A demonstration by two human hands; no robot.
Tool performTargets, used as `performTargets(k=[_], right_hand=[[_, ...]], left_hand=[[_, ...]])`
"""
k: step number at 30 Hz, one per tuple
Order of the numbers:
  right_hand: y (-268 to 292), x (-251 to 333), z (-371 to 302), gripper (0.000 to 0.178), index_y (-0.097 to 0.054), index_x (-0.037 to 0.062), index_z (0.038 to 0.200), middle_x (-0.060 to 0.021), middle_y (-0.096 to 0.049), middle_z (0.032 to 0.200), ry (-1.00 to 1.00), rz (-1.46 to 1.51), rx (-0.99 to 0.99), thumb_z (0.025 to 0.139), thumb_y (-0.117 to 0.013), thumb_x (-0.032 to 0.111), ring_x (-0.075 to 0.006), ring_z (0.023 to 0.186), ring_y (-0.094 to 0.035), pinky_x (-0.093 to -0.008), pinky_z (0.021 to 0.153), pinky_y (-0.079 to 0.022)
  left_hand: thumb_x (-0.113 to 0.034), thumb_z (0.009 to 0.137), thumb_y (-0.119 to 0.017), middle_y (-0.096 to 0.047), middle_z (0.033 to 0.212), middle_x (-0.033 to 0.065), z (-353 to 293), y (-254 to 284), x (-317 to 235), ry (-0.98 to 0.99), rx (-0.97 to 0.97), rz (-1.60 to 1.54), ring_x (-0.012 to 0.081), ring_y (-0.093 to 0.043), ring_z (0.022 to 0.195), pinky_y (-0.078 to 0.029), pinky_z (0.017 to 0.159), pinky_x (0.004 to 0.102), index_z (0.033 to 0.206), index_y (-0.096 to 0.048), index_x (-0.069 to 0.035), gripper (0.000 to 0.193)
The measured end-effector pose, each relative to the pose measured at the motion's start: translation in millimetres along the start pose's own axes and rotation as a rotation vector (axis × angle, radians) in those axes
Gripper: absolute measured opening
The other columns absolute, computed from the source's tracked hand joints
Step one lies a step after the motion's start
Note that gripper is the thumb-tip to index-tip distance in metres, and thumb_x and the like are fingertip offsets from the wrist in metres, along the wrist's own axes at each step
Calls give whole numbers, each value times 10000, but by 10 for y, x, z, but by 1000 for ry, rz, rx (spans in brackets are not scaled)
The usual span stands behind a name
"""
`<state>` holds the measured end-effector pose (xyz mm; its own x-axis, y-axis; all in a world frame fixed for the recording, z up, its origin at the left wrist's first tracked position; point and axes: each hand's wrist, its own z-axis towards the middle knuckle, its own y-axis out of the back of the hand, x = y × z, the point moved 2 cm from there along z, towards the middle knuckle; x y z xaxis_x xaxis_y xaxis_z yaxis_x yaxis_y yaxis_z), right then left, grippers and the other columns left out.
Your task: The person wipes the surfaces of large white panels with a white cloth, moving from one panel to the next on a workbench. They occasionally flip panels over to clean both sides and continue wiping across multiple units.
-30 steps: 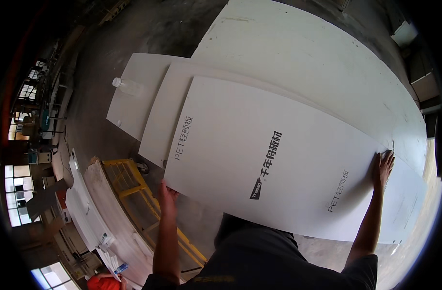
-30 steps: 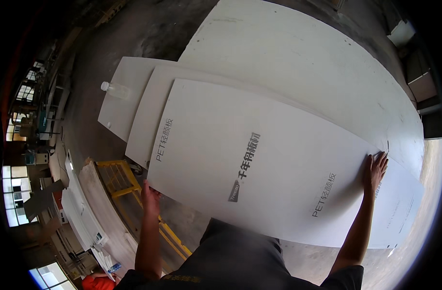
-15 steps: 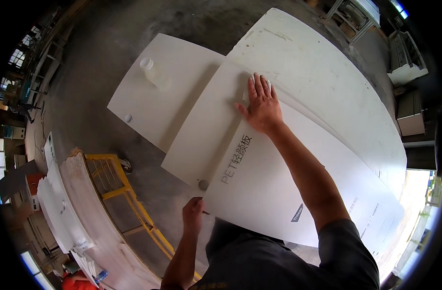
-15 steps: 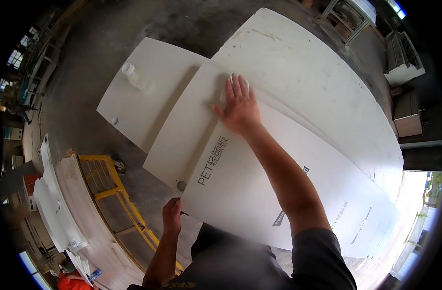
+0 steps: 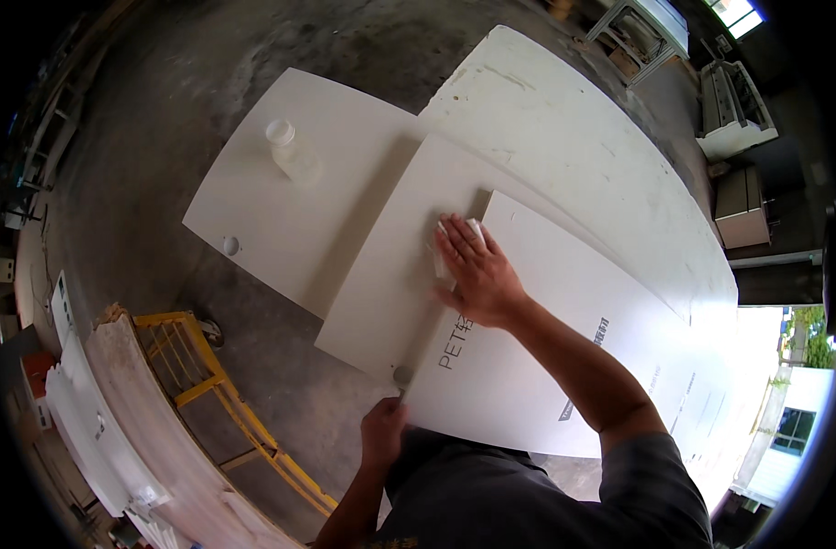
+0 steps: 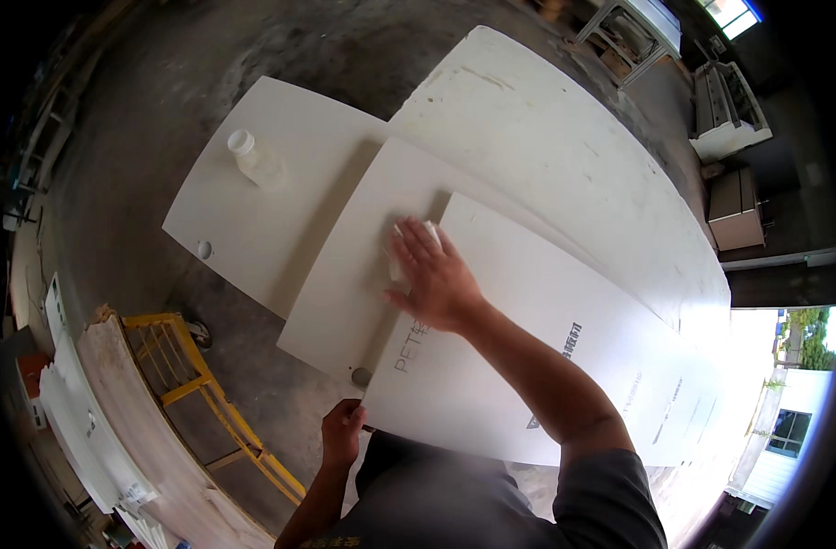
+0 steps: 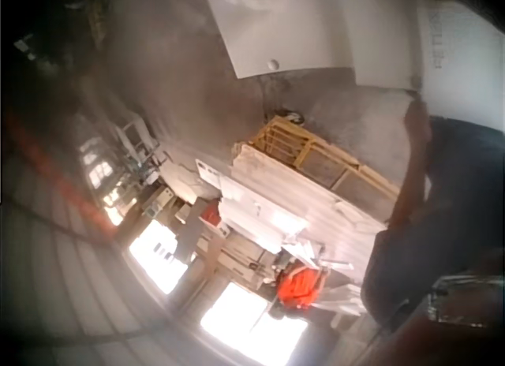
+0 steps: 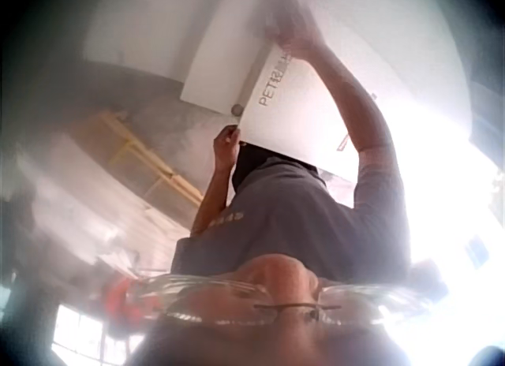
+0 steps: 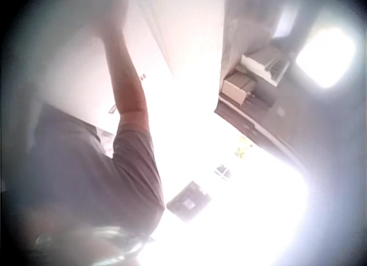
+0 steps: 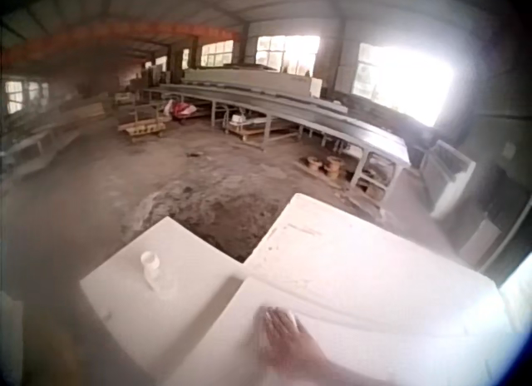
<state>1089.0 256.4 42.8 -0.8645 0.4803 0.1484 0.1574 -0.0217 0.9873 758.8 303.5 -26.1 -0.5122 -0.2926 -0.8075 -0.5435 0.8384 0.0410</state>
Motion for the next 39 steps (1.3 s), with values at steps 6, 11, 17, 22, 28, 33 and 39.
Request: performTargets(k=[6, 11, 17, 22, 28, 33, 39], right_hand=[[-61, 257, -115, 814, -318, -30, 1535, -179, -267, 1632, -108, 1, -31, 973, -536, 516, -295, 1541, -179, -446, 1249, -183], [-32, 14, -115, 842, -255, -21, 1556, -181, -240, 1640, -53, 22, -23, 976, -530, 525, -305, 1545, -161, -457, 1252, -162], [-124, 442, -205, 798, -314, 10, 1536, -166, -268, 1632, -80, -5, 20, 963, -547, 514, -304, 1540, -184, -472, 1253, -149], [-180, 1333, -1098, 846, -399, 39, 1498, -138, -332, 1611, 334, 168, 228, 927, -515, 653, -272, 1523, -249, -471, 1245, -176], [-162, 178, -248, 809, -199, -3, 1579, -166, -195, 1660, -132, -171, -91, 1007, -483, 495, -309, 1550, -143, -465, 1257, -136], [-266, 1658, -1671, 892, -383, 3, 1499, -181, -301, 1618, 241, 134, 290, 862, -668, 558, -343, 1503, -286, -497, 1223, -224], [-265, 1580, -1876, 854, -397, 5, 1491, -198, -310, 1609, 169, 75, 260, 858, -695, 494, -356, 1508, -277, -524, 1214, -225]], left_hand=[[-162, 986, -603, -684, 854, 76, 33, 74, 192, -37, 65, 57, 150, -650, 725, -534, 681, 304, 1036, -646, 49, 221], [-181, 978, -624, -686, 825, 66, 13, 96, 114, 51, 79, 31, 131, -643, 731, -526, 690, 289, 999, -659, 51, 235], [-193, 958, -659, -687, 795, 66, 43, 74, -177, 22, 53, 39, 112, -629, 751, -527, 703, 287, 979, -686, 65, 260], [-543, 1058, -283, -714, 1100, 154, 12, 124, 221, 196, 273, -681, 232, -680, 999, -525, 915, 397, 1238, -624, 65, 720], [-684, 1019, -127, -685, 1245, 189, 102, 179, 264, 152, 522, -1025, 315, -653, 1149, -469, 1043, 481, 1327, -585, 61, 927], [-704, 1006, -119, -684, 1240, 212, 203, 250, 172, 218, 468, -917, 327, -664, 1133, -477, 1040, 464, 1339, -569, 84, 967], [-714, 1000, -65, -669, 1253, 224, 250, 236, 253, 105, 626, -947, 330, -626, 1204, -455, 1065, 443, 1328, -557, 114, 1017]])
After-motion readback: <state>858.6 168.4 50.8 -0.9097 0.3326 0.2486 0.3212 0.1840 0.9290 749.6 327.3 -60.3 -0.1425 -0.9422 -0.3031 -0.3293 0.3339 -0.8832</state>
